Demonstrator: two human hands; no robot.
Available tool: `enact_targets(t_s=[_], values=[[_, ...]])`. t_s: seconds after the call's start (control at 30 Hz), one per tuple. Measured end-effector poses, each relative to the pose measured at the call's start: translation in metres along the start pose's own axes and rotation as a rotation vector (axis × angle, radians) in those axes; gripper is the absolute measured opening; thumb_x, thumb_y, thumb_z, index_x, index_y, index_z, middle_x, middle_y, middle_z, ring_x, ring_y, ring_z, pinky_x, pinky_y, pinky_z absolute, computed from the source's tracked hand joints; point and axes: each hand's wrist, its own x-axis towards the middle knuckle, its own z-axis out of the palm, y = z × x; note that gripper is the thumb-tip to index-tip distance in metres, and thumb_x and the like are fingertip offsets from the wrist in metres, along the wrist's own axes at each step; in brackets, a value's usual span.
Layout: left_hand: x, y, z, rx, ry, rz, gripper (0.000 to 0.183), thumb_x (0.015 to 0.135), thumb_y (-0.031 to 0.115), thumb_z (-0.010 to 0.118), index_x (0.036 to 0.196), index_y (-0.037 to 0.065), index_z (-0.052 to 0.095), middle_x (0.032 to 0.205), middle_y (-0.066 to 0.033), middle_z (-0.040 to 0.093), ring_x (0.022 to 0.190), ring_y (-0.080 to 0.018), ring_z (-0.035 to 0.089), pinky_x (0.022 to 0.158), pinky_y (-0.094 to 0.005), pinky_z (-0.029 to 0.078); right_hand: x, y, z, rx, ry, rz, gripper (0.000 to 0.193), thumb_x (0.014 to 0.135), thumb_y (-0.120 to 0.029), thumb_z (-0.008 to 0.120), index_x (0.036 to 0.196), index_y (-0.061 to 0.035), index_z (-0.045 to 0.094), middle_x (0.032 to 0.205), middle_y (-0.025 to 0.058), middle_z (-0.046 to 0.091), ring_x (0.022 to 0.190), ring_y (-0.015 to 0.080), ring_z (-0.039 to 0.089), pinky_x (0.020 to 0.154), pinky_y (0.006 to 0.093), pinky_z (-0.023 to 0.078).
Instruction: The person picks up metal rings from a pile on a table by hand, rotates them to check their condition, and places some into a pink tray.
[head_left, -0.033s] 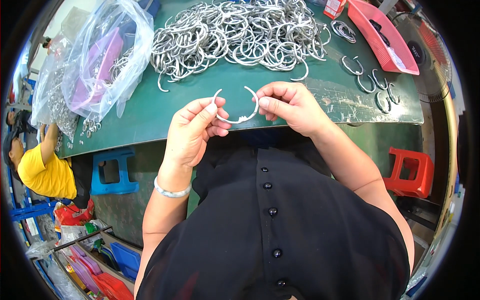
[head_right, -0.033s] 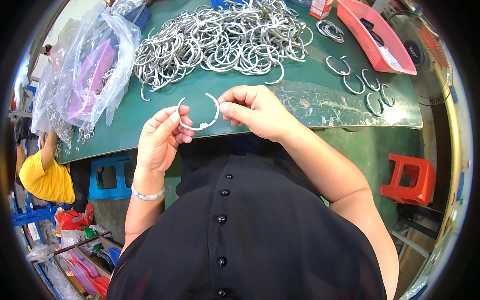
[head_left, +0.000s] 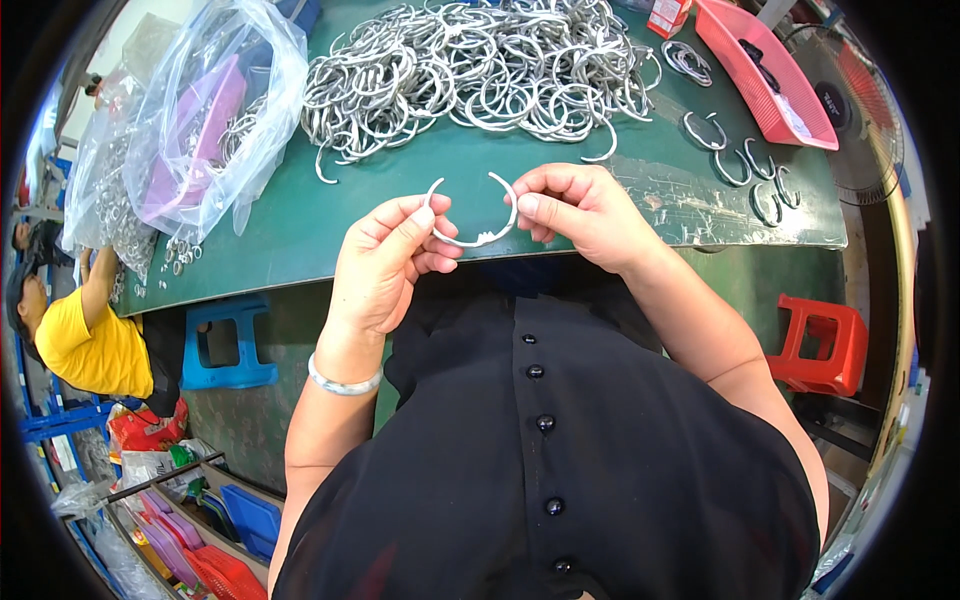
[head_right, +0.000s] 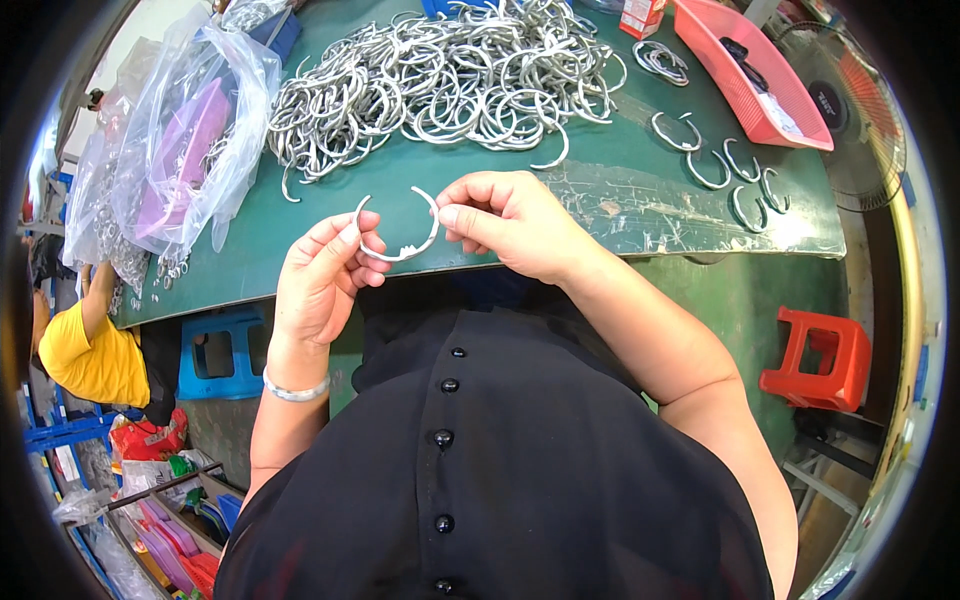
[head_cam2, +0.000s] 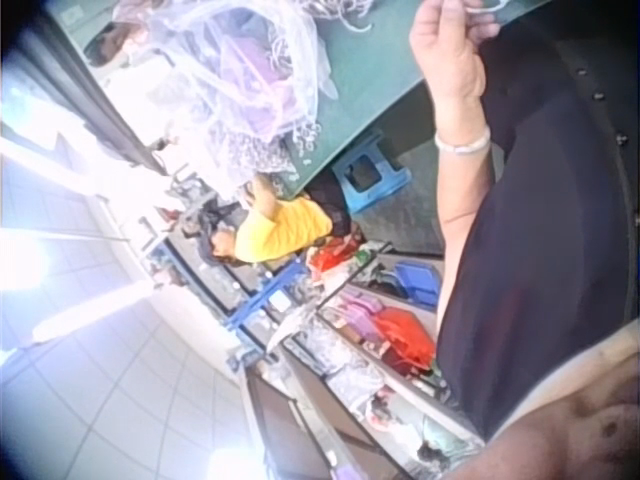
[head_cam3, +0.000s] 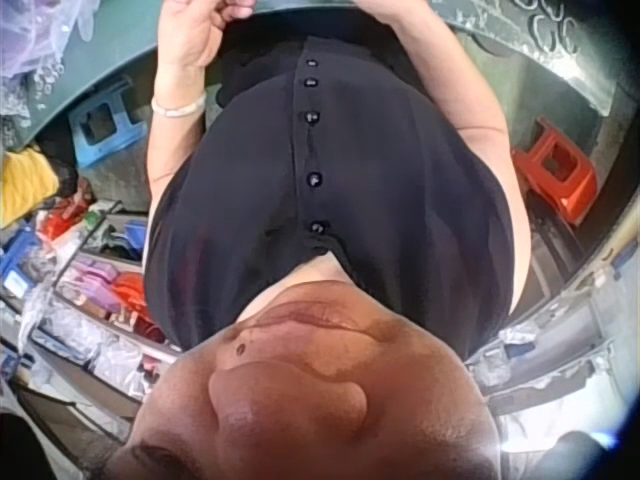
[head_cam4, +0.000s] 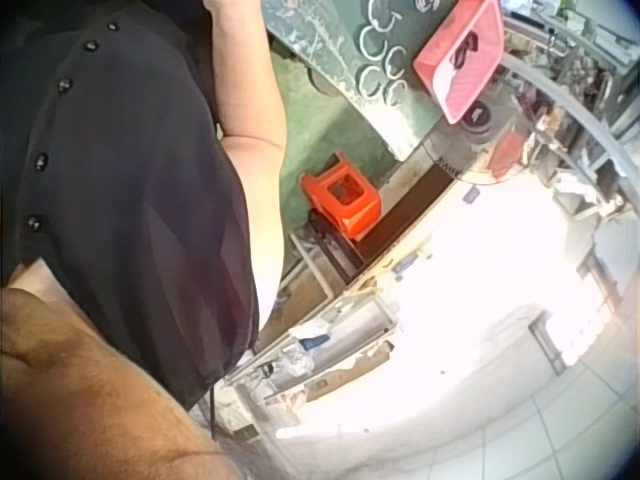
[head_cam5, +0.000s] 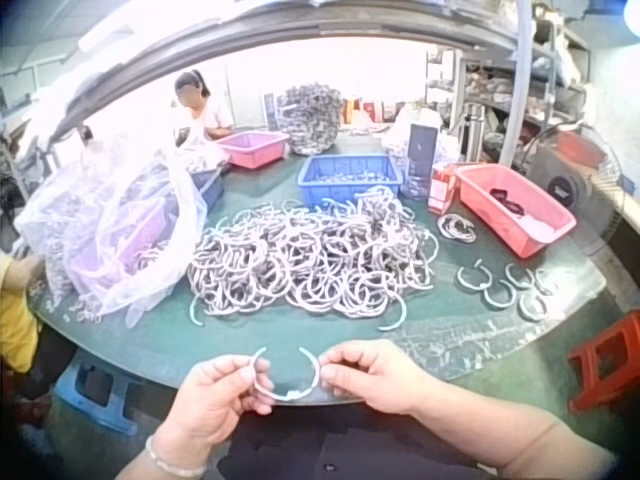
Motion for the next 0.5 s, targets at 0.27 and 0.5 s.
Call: enact_targets(t_s=[0.27, 0.5], values=[[-0.0003, 0.0009, 0.0005, -0.025, -0.029, -0.01, 0.021, 0.088, 0.014, 0.048, 0.099, -0.002, 0.056, 0.081, -0.0081, 0.06, 0.069, -0.0156, 0.06, 0.062, -0.0249, 0.05, 0.0008, 0.0002, 0.0003, 0.011, 0.012, 0.048, 0.018, 0.085, -0.017, 0.054, 0.089, -0.0008, 0.06, 0.071, -0.0011, 0.056, 0.062, 0.005, 0.051, 0.057, 0.0196, 0.042], [-0.0009, -0.0006, 0.0012, -0.036, -0.031, -0.003, 0.024, 0.089, 0.015, 0.044, 0.102, -0.004, 0.053, 0.083, -0.0107, 0.061, 0.07, -0.0175, 0.061, 0.061, -0.0256, 0.051, 0.0003, -0.0012, -0.0002, 0.041, 0.009, 0.038, 0.017, 0.085, -0.016, 0.054, 0.088, -0.0005, 0.06, 0.069, -0.0005, 0.056, 0.06, 0.0051, 0.05, 0.055, 0.0193, 0.042]])
